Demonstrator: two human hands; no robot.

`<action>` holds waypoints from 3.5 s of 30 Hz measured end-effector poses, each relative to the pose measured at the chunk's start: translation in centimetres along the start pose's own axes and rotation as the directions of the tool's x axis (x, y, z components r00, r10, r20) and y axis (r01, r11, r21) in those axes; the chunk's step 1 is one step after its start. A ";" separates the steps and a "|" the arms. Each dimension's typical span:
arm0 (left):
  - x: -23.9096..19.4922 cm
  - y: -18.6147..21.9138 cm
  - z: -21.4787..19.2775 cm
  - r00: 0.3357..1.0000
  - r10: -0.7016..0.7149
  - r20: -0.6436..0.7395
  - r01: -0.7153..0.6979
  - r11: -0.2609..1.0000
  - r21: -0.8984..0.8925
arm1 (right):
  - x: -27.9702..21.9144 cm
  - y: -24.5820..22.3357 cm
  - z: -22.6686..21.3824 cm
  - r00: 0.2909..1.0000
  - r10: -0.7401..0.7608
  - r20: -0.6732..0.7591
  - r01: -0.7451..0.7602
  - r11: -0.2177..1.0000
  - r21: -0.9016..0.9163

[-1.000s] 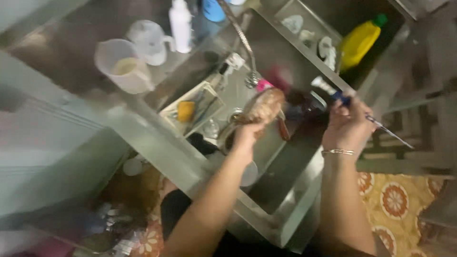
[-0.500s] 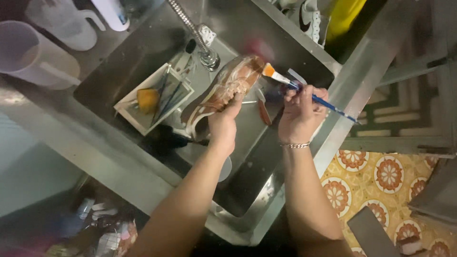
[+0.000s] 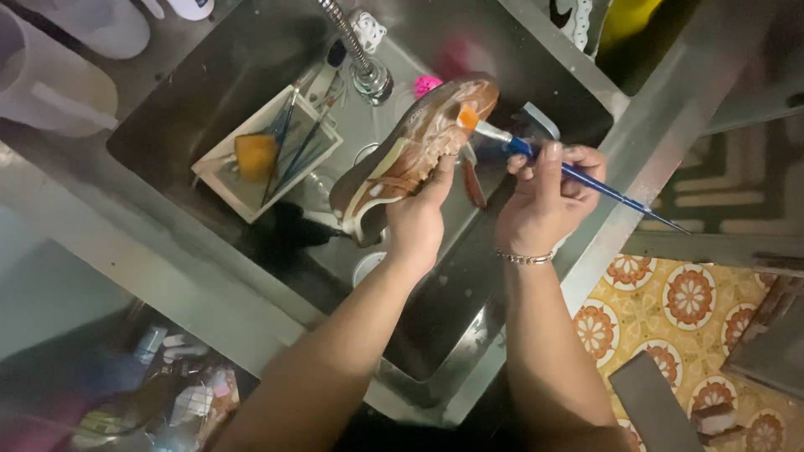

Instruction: Cleaning and detailing a brown leather shoe in a sink using brushes and soap.

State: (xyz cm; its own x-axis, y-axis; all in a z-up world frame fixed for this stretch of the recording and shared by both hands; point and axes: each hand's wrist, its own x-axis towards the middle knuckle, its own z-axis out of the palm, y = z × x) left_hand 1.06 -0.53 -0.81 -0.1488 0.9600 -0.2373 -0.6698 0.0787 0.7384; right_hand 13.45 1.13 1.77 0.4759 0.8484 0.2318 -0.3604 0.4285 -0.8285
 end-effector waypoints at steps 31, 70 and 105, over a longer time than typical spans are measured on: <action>0.1 -0.4 -0.3 1.000 -0.017 -0.009 0.017 0.998 -0.054 | -0.2 1.4 -0.5 0.996 -0.071 -0.047 0.065 0.989 -0.131; 0.0 -0.6 -0.2 1.000 -0.011 0.010 0.012 0.994 -0.106 | -0.1 1.2 -0.5 0.993 -0.106 0.044 0.113 0.971 -0.212; 0.3 0.5 0.0 0.994 -0.104 -0.017 0.101 0.990 -0.103 | 0.9 1.1 -0.9 0.993 -0.119 -0.013 0.113 0.966 -0.234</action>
State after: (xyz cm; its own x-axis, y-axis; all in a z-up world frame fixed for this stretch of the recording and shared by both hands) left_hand 0.63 -0.17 -0.53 -0.0911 0.9419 -0.3234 -0.7527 0.1475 0.6416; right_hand 14.20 2.11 0.57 0.5254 0.7875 0.3221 -0.1065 0.4364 -0.8934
